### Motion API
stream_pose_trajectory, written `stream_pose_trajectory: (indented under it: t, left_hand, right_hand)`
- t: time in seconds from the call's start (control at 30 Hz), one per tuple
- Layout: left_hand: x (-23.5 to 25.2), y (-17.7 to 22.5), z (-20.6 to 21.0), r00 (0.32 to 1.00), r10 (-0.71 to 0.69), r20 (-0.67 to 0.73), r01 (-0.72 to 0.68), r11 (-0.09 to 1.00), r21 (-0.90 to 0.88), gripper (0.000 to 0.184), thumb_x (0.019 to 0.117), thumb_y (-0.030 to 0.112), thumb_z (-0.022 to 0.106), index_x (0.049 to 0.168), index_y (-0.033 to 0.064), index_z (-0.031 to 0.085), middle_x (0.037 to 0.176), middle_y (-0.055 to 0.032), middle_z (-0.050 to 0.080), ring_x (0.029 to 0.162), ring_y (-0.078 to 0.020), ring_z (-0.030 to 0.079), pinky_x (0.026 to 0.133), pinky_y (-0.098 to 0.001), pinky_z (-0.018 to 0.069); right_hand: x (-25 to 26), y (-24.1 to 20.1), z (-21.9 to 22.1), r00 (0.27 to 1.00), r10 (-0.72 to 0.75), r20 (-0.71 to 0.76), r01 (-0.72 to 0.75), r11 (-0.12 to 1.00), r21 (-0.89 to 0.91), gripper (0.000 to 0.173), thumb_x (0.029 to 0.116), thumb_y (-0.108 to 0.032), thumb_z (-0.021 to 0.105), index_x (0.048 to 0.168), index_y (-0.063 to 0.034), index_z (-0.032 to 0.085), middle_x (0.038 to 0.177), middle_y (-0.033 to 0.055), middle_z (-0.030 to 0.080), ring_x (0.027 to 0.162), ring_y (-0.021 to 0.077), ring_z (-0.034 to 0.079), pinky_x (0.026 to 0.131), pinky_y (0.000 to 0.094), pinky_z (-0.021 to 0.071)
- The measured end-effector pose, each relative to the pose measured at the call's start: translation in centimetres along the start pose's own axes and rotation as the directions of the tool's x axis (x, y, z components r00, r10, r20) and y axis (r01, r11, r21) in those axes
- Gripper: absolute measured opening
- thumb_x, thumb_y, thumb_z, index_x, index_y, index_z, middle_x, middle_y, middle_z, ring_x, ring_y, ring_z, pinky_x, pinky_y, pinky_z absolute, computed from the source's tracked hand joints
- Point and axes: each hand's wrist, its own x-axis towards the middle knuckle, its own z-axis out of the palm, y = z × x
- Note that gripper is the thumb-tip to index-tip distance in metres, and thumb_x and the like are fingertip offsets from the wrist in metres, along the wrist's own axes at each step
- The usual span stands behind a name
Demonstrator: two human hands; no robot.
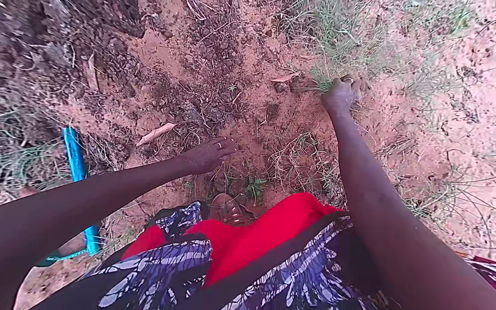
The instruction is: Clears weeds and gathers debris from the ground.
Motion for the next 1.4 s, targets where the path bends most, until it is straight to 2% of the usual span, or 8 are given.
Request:
stream_pose_trajectory:
  t: [0.2,0.33,0.43,0.57,0.8,1.03,1.23,1.4]
  left_hand:
    - [-0.3,0.2,-0.1,0.999,-0.023,0.03,0.023,1.0,0.021,0.044,0.1014,0.015,0.059,0.145,0.0089,0.057,0.158,-0.0189,0.044,0.148,-0.038,0.039,0.12,-0.0546,0.0316]
    - [-0.8,0.3,0.0,1.0,-0.022,0.013,0.022,1.0,-0.007,0.043,0.1014,0.016,0.06,0.144,0.0089,0.059,0.156,-0.0193,0.047,0.145,-0.0396,0.042,0.118,-0.0556,0.0347]
    - [-0.7,0.4,-0.4,0.999,-0.034,0.031,0.034,0.999,-0.009,0.043,0.1014,0.015,0.061,0.143,0.0084,0.059,0.156,-0.0197,0.046,0.145,-0.0397,0.042,0.118,-0.0551,0.0339]
    - [0.4,0.9,-0.8,0.999,-0.01,0.038,0.011,1.0,-0.009,0.043,0.1014,0.014,0.06,0.144,0.0067,0.058,0.156,-0.0207,0.046,0.147,-0.0391,0.041,0.119,-0.0555,0.0336]
    - [1.0,1.4,-0.4,0.996,-0.006,0.084,0.004,0.999,0.032,0.044,0.102,0.014,0.059,0.146,0.0083,0.056,0.156,-0.0164,0.047,0.148,-0.0361,0.039,0.118,-0.0551,0.0347]
    - [-1.0,0.5,0.6,1.0,-0.006,0.027,0.006,1.0,-0.014,0.042,0.1007,0.014,0.062,0.142,0.006,0.06,0.153,-0.0213,0.049,0.144,-0.0388,0.044,0.118,-0.0533,0.0355]
    - [-1.0,0.3,0.6,1.0,0.027,-0.007,-0.027,1.0,-0.016,0.043,0.0986,0.011,0.063,0.141,0.0045,0.061,0.151,-0.0232,0.05,0.143,-0.0389,0.046,0.118,-0.0511,0.0369]
    - [-0.9,0.3,0.5,0.999,0.044,-0.016,-0.044,0.999,-0.026,0.042,0.0993,0.011,0.063,0.14,0.0019,0.06,0.15,-0.0246,0.051,0.142,-0.0409,0.047,0.117,-0.0528,0.0376]
  right_hand:
    - [-0.4,0.2,2.3,0.987,-0.114,-0.116,0.144,0.947,0.289,0.035,0.0978,-0.009,0.055,0.128,0.0082,0.062,0.125,0.0318,0.065,0.125,0.0458,0.06,0.107,0.0614,0.0431]
    - [1.8,1.7,3.7,0.918,0.381,-0.109,-0.067,0.42,0.905,0.043,0.105,-0.021,0.054,0.142,0.0012,0.051,0.129,0.0175,0.062,0.118,0.0229,0.061,0.102,0.0388,0.0499]
    - [-1.4,0.9,4.3,0.917,0.395,0.053,-0.162,0.247,0.955,0.045,0.1071,-0.028,0.053,0.144,-0.0025,0.047,0.13,0.0151,0.058,0.111,0.0203,0.059,0.093,0.0397,0.0513]
    - [-12.8,-4.5,7.1,0.982,0.039,0.183,-0.177,0.51,0.842,0.033,0.1074,-0.023,0.054,0.124,0.0048,0.057,0.098,0.0152,0.062,0.083,0.0209,0.06,0.076,0.0398,0.0519]
    - [-14.1,-4.2,3.2,0.996,-0.08,0.05,0.07,0.983,0.168,0.046,0.0942,-0.013,0.063,0.14,-0.0119,0.062,0.121,0.0257,0.069,0.11,0.0477,0.067,0.086,0.0679,0.05]
    - [-6.3,6.4,-1.8,0.911,0.37,-0.183,-0.267,0.866,0.422,0.036,0.1008,-0.022,0.056,0.125,0.0014,0.065,0.125,0.0262,0.066,0.123,0.0387,0.061,0.104,0.0556,0.0446]
    - [-3.1,5.0,0.8,0.972,0.231,-0.045,-0.177,0.843,0.508,0.038,0.0945,-0.014,0.066,0.127,0.005,0.063,0.129,0.0283,0.064,0.125,0.0398,0.059,0.106,0.0555,0.0446]
    - [-1.3,5.9,2.4,0.979,0.187,-0.08,-0.044,0.579,0.814,0.033,0.104,-0.023,0.06,0.125,0.002,0.063,0.109,0.0118,0.068,0.097,0.0135,0.065,0.091,0.0346,0.0534]
